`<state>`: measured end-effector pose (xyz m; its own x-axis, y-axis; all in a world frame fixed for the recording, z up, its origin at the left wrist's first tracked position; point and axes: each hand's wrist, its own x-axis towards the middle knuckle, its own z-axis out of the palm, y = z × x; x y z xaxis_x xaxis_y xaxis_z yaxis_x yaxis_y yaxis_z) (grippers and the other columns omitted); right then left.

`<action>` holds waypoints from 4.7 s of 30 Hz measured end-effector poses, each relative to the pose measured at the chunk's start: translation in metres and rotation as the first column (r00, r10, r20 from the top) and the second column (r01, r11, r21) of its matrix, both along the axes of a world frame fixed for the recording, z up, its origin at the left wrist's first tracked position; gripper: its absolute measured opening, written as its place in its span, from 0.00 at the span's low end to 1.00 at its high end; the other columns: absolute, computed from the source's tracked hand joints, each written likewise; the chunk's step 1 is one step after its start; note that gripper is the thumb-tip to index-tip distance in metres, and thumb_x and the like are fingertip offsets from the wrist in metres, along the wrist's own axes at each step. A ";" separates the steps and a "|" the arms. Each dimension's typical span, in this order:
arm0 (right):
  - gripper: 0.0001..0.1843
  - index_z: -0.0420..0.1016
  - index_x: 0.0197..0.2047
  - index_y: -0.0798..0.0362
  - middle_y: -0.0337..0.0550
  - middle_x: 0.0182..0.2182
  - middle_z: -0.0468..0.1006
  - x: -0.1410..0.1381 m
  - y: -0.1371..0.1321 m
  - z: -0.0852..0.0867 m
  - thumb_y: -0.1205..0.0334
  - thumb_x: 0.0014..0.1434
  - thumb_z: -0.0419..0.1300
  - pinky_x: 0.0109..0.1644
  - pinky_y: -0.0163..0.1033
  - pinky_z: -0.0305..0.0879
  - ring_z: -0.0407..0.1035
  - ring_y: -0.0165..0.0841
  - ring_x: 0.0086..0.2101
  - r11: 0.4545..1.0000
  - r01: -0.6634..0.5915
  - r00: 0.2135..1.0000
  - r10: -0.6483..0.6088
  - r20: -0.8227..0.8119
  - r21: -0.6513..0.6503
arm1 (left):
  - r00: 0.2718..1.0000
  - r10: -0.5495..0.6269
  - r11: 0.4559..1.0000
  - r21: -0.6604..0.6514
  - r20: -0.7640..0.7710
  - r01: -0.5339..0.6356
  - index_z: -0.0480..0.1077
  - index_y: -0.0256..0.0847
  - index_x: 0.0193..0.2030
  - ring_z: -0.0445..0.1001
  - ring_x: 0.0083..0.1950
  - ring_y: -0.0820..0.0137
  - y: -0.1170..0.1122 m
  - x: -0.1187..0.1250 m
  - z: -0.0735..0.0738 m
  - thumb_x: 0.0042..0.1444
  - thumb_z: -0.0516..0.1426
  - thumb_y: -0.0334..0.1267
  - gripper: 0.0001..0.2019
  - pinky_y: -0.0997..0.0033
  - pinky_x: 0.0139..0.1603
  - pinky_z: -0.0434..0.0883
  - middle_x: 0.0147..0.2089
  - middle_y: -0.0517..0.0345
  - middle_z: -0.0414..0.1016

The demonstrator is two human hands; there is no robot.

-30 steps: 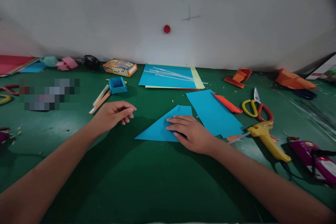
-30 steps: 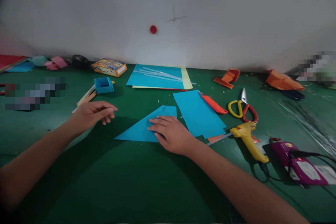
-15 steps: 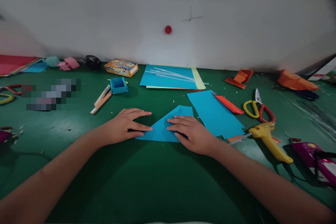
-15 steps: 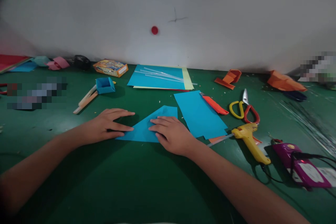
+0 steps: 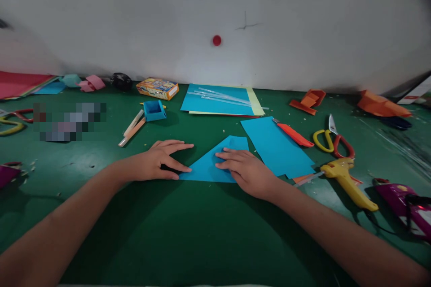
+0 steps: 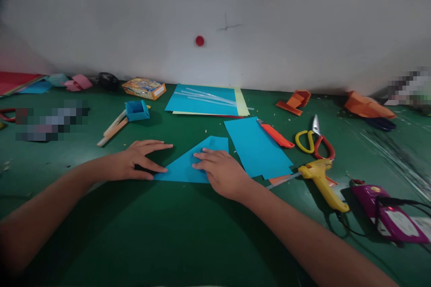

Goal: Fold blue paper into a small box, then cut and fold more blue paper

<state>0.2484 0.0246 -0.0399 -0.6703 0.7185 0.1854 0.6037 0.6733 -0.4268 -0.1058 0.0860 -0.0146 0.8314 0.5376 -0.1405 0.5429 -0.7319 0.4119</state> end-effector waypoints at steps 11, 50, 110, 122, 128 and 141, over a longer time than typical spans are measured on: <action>0.20 0.77 0.61 0.42 0.39 0.66 0.73 -0.003 -0.002 0.004 0.65 0.73 0.52 0.74 0.66 0.50 0.60 0.43 0.69 0.999 0.032 0.999 -0.031 -0.026 0.036 | 1.000 0.002 1.000 0.015 -0.012 -0.002 0.76 0.71 0.59 0.46 0.80 0.44 0.000 0.000 -0.001 0.65 0.63 0.52 0.16 0.38 0.76 0.47 0.81 0.67 0.47; 0.18 0.78 0.60 0.41 0.41 0.66 0.73 -0.001 -0.004 0.005 0.61 0.73 0.53 0.62 0.58 0.57 0.62 0.47 0.64 0.999 0.031 1.000 -0.031 0.004 0.033 | 0.997 0.057 0.995 0.086 0.043 -0.060 0.82 0.68 0.49 0.51 0.78 0.46 -0.003 0.002 -0.008 0.66 0.63 0.50 0.08 0.39 0.73 0.54 0.79 0.70 0.55; 0.11 0.86 0.35 0.47 0.29 0.68 0.68 -0.053 0.015 0.039 0.71 0.59 0.62 0.74 0.74 0.38 0.48 0.59 0.72 0.985 -0.165 0.914 0.133 0.384 0.051 | 0.966 -0.036 0.854 0.509 0.256 -0.103 0.77 0.43 0.44 0.79 0.51 0.61 -0.077 0.023 0.002 0.68 0.53 0.27 0.12 0.56 0.57 0.69 0.49 0.56 0.84; 0.15 0.82 0.25 0.46 0.31 0.62 0.77 0.008 0.066 0.035 0.72 0.58 0.60 0.71 0.80 0.42 0.60 0.58 0.68 0.983 0.112 0.889 -0.165 0.427 0.146 | 0.965 -0.011 0.875 0.470 0.263 -0.118 0.78 0.43 0.44 0.80 0.54 0.62 -0.076 0.021 -0.002 0.67 0.53 0.28 0.11 0.57 0.59 0.70 0.52 0.55 0.84; 0.16 0.78 0.24 0.50 0.32 0.68 0.69 0.009 0.059 0.037 0.74 0.59 0.58 0.72 0.75 0.47 0.57 0.59 0.69 0.989 0.078 0.900 -0.123 0.418 0.123 | 0.960 -0.055 0.865 0.493 0.273 -0.091 0.78 0.42 0.43 0.80 0.50 0.63 -0.072 0.019 -0.004 0.67 0.54 0.27 0.12 0.60 0.55 0.73 0.50 0.52 0.84; 0.15 0.83 0.35 0.51 0.42 0.70 0.68 0.025 0.047 0.036 0.69 0.68 0.55 0.71 0.66 0.56 0.53 0.52 0.72 0.988 0.002 0.922 -0.061 0.383 0.152 | 0.950 -0.029 0.901 0.419 0.310 -0.109 0.80 0.48 0.49 0.79 0.52 0.62 -0.066 0.010 -0.006 0.65 0.54 0.28 0.15 0.60 0.54 0.76 0.52 0.55 0.84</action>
